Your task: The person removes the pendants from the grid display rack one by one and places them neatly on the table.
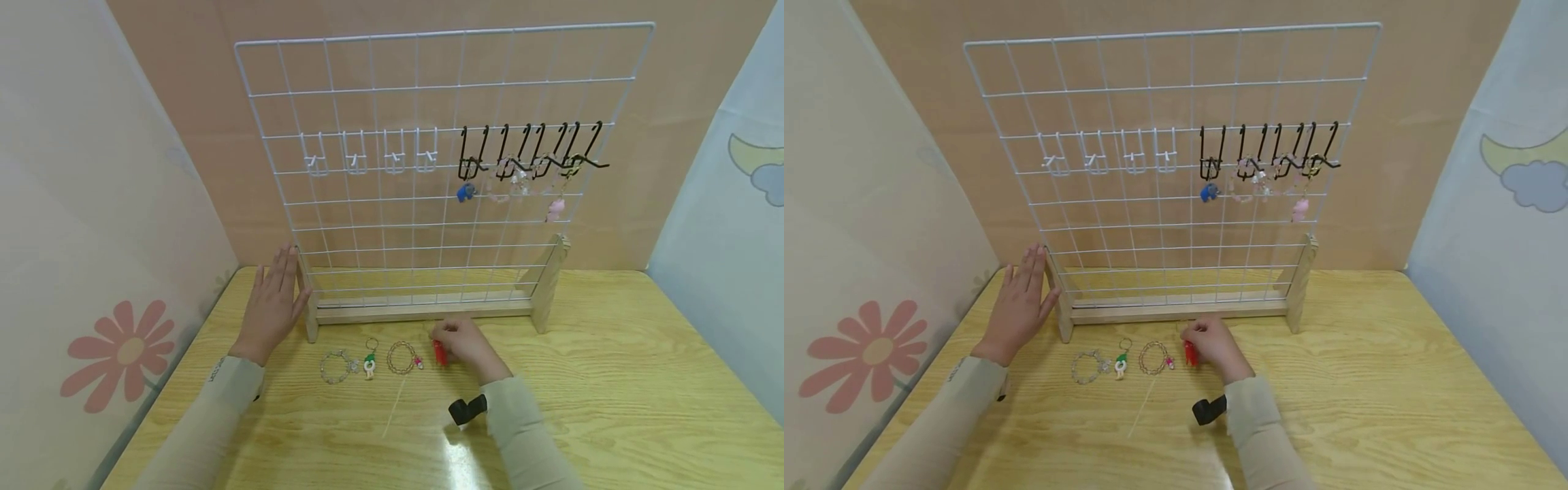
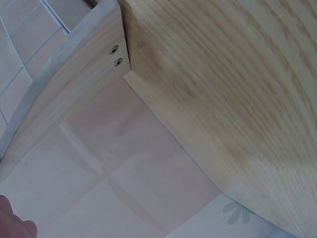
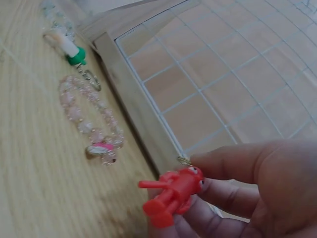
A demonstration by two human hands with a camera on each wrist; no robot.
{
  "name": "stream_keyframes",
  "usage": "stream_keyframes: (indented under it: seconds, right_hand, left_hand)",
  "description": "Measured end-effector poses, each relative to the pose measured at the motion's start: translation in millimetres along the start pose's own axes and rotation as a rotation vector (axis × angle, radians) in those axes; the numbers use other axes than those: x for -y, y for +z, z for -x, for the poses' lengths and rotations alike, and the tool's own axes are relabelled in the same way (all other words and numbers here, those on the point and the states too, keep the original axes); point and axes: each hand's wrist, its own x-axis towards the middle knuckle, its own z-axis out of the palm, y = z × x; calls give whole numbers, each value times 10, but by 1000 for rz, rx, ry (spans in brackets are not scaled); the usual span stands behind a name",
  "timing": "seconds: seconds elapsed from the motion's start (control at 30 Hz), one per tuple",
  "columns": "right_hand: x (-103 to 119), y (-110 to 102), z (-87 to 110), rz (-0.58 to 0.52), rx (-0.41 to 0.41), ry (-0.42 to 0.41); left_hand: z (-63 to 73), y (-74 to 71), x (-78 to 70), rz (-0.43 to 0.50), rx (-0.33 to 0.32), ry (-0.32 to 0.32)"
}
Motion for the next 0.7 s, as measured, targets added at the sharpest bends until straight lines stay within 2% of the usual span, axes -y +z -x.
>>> stream_keyframes:
  seconds: [0.13,0.4,0.7]
  right_hand:
    - [-26,29,9,30,14,16]
    - [-16,65,30,147,-26,18]
    - [-2,109,35,139,-45,63]
  left_hand:
    - [-5,5,3,-5,0,1]
    - [0,-6,-7,-9,-4,-3]
    - [-9,-3,-4,-14,-14,6]
